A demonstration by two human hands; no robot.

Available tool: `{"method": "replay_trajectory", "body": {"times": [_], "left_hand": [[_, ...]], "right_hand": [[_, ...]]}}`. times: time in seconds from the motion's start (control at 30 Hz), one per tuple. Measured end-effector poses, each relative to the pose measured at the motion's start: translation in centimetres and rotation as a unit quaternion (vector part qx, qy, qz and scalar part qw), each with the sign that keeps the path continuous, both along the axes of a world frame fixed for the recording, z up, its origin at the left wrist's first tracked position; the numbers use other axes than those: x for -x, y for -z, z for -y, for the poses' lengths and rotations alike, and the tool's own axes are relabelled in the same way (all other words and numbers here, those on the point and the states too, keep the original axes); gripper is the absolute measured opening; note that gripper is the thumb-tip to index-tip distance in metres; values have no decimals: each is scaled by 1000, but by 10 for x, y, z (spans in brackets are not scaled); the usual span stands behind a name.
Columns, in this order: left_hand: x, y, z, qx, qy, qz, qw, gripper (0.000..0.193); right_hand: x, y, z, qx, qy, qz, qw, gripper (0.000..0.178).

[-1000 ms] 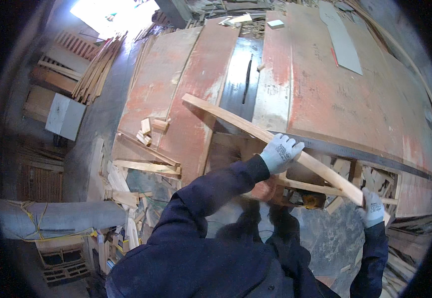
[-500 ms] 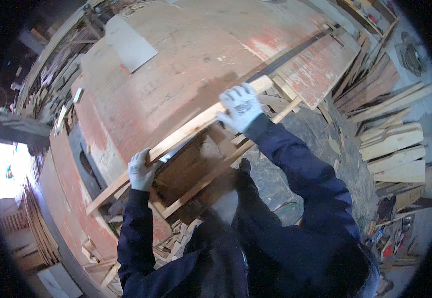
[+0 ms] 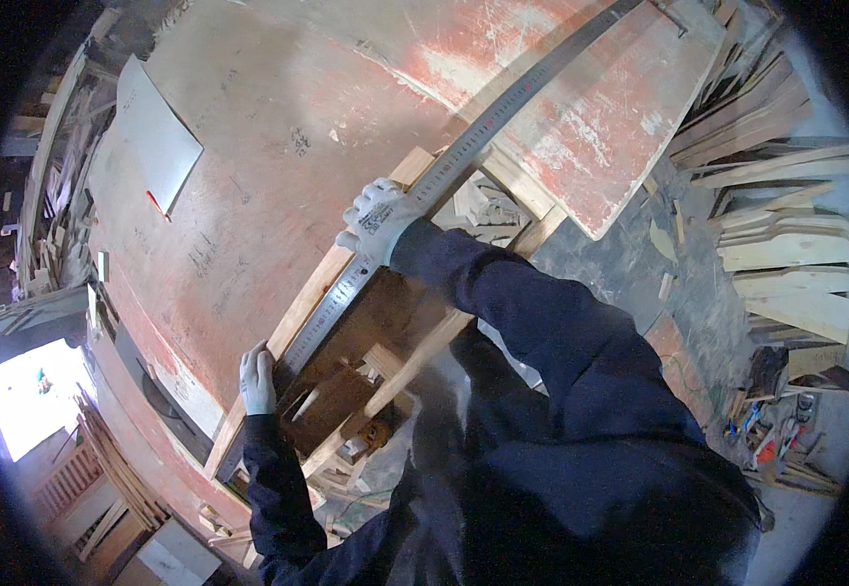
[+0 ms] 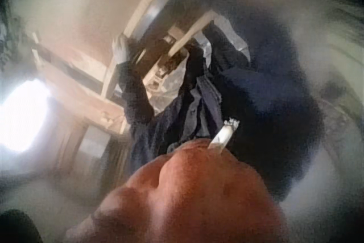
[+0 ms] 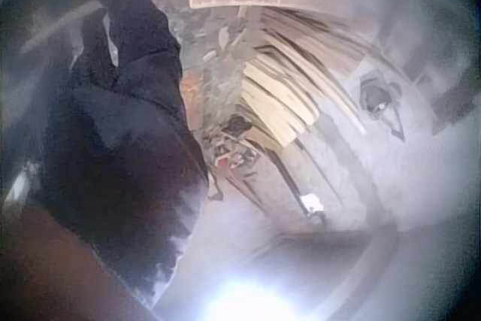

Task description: The person measures a wooden frame with a tape measure, then moves to a table saw to cut and align wooden strips. They repeatedly measure, cut, and fit the strips into the frame, using a pencil to mark positions and a ruler to verify alignment.

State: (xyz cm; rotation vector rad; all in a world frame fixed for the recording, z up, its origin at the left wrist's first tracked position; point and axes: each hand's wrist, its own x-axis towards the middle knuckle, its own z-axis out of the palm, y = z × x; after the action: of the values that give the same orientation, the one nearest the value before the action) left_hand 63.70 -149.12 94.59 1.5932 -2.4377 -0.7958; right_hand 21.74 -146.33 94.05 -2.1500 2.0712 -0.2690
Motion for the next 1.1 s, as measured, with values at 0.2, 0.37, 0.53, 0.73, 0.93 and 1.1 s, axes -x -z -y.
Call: {"method": "replay_trajectory", "body": {"times": [0.2,0.37,0.53,0.73,0.93,1.1], "left_hand": [[25,16,-1,47,-64,89,993,36],[41,21,6,-10,-106,26,994,31],[43,21,6,220,105,209,947,16],[71,23,2,193,-101,44,975,25],[75,-1,-5,161,-121,35,979,26],[71,-7,-7,133,-158,39,978,30]], "right_hand": [[5,0,3,16,6,48,999,43],[6,12,0,114,17,78,990,36],[7,37,3,258,-15,160,953,19],[29,35,10,191,-2,53,980,22],[33,38,7,179,-5,40,983,23],[31,36,7,212,-13,77,974,16]]}}
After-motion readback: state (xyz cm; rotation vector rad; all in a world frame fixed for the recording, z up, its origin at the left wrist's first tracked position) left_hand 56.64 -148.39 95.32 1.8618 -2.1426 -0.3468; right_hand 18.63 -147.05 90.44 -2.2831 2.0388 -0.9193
